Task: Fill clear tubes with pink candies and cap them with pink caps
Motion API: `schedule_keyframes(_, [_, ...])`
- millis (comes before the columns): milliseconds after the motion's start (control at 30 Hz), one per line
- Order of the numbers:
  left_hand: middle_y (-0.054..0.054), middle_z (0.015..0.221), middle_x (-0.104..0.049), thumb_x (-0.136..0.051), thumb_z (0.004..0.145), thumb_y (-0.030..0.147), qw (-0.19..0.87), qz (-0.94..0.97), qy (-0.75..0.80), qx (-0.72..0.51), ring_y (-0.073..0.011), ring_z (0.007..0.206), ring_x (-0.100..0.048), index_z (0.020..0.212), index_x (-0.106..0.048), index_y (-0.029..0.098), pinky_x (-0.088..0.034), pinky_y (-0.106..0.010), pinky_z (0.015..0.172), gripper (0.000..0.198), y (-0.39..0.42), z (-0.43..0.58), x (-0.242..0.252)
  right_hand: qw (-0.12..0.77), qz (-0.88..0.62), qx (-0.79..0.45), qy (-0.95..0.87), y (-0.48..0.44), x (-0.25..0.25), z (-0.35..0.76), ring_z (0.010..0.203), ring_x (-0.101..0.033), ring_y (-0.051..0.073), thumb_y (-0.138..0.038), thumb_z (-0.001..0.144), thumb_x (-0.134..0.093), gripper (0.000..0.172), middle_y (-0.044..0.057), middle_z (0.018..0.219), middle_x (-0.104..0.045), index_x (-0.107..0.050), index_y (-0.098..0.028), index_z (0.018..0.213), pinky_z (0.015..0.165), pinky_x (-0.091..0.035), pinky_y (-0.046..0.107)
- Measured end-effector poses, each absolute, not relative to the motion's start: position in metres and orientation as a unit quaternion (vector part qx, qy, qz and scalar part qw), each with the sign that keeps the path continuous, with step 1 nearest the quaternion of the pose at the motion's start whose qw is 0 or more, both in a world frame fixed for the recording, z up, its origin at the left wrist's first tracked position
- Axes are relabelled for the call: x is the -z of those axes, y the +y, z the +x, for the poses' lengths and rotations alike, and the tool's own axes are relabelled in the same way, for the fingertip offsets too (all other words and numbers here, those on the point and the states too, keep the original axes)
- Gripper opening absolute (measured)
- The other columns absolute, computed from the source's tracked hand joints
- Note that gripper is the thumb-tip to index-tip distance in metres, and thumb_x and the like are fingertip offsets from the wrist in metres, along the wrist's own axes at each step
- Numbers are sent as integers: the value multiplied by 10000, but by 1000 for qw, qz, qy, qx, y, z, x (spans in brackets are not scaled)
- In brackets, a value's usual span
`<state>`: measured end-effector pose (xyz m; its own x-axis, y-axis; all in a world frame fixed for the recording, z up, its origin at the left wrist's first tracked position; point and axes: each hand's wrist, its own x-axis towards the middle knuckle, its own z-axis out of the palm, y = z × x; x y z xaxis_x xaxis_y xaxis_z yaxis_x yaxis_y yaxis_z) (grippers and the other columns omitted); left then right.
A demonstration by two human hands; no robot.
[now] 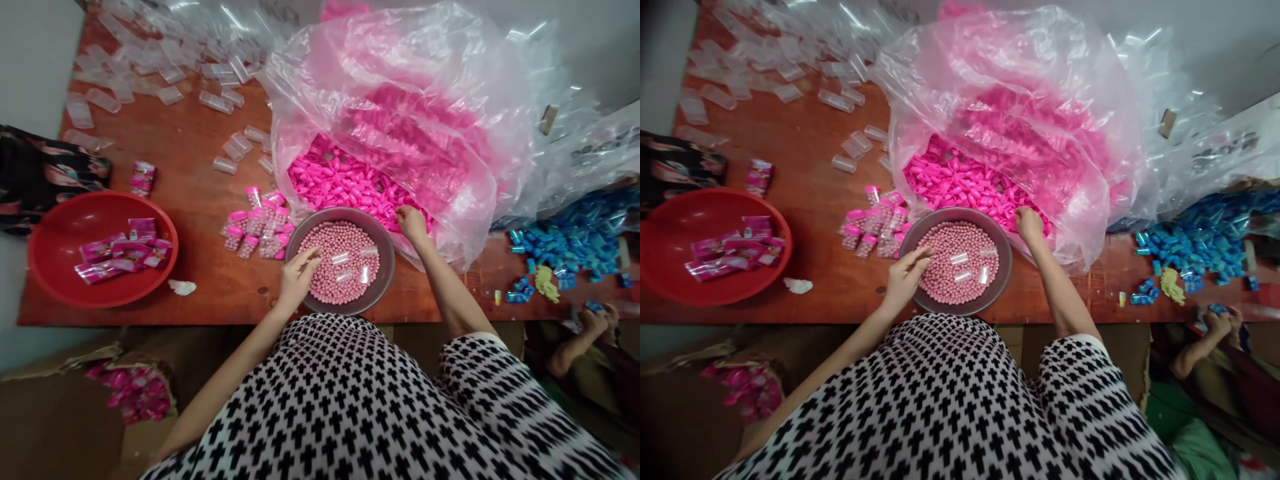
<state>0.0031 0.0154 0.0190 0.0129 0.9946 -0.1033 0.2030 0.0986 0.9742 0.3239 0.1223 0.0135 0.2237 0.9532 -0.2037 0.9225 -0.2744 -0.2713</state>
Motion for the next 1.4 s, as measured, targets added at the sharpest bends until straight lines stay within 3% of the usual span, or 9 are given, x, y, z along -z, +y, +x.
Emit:
schedule_keyframes(133, [-67, 1035, -716, -567, 842, 306, 457, 560, 585, -366, -181, 942, -672, 1060, -671, 183, -529, -342, 868, 271, 11, 13, -8, 82, -677, -229, -695, 101, -21, 297, 842, -612, 203, -268, 856, -470, 270, 93, 940, -696, -680, -149, 974, 797, -445, 309])
schedule_keyframes(367, [-63, 1019, -719, -589, 816, 228, 450, 594, 595, -301, -190, 934, -669, 1027, -683, 192, -511, -342, 877, 235, 12, 20, 14, -90, -445, -232, -860, 47, -1, 221, 1130, -486, 254, -209, 926, -400, 361, 149, 1254, -567, -526, -147, 1259, 891, -408, 357])
schedule_keyframes(500, [-109, 1051, -703, -660, 730, 145, 470, 570, 622, -260, -246, 996, -643, 1008, -686, 147, -461, -421, 958, 279, 16, 28, 20, -125, -418, -223, -872, 50, 12, 211, 1070, -507, 269, -199, 926, -394, 315, 173, 1110, -607, -573, -111, 1171, 909, -395, 400])
schedule_keyframes(600, [-80, 1009, -709, -685, 699, 126, 573, 458, 611, -298, -224, 970, -646, 987, -676, 156, -471, -418, 955, 289, 18, 39, 23, -48, -410, -284, -865, 52, 11, 215, 1039, -530, 267, -224, 882, -485, 342, 168, 1104, -594, -562, -108, 1194, 909, -412, 409])
schedule_keyframes(800, [-48, 968, -705, -685, 740, 175, 793, 106, 428, -420, -117, 796, -674, 987, -633, 151, -551, -223, 733, 253, 14, 47, 7, 299, -452, -551, -635, 37, 1, 220, 973, -583, 193, -440, 778, -647, 540, 66, 1095, -604, -490, -233, 1251, 830, -496, 344])
schedule_keyframes(1033, [-40, 909, -706, -771, 667, 258, 796, 110, 389, -450, -127, 795, -673, 984, -638, 144, -555, -233, 729, 362, 8, 47, -8, 364, -503, -504, -600, 27, -21, 198, 956, -605, 194, -431, 751, -688, 336, 23, 1022, -665, -647, -229, 1015, 859, -470, 326])
schedule_keyframes(1167, [-65, 1033, -692, -744, 694, 251, 744, 140, 489, -434, -126, 806, -670, 1092, -609, 162, -562, -265, 729, 429, 6, 39, -4, 220, -542, -390, -711, 44, -20, 200, 970, -589, 205, -328, 910, -471, 297, 77, 1084, -653, -584, -189, 1148, 847, -453, 329])
schedule_keyframes(1300, [-94, 1042, -693, -723, 711, 309, 680, 186, 544, -455, -143, 818, -677, 1044, -628, 145, -564, -316, 780, 384, 2, 10, -1, -82, -504, -174, -842, 65, -7, 207, 1018, -520, 283, -155, 911, -385, 280, 181, 1030, -631, -640, -107, 1016, 849, -398, 400])
schedule_keyframes(1400, [-87, 951, -713, -720, 701, 352, 657, 208, 549, -472, -153, 809, -683, 985, -648, 137, -567, -330, 791, 364, -1, -10, -1, -186, -395, -151, -887, 65, 10, 194, 1025, -493, 298, -121, 905, -365, 297, 200, 981, -626, -658, -79, 923, 825, -388, 394])
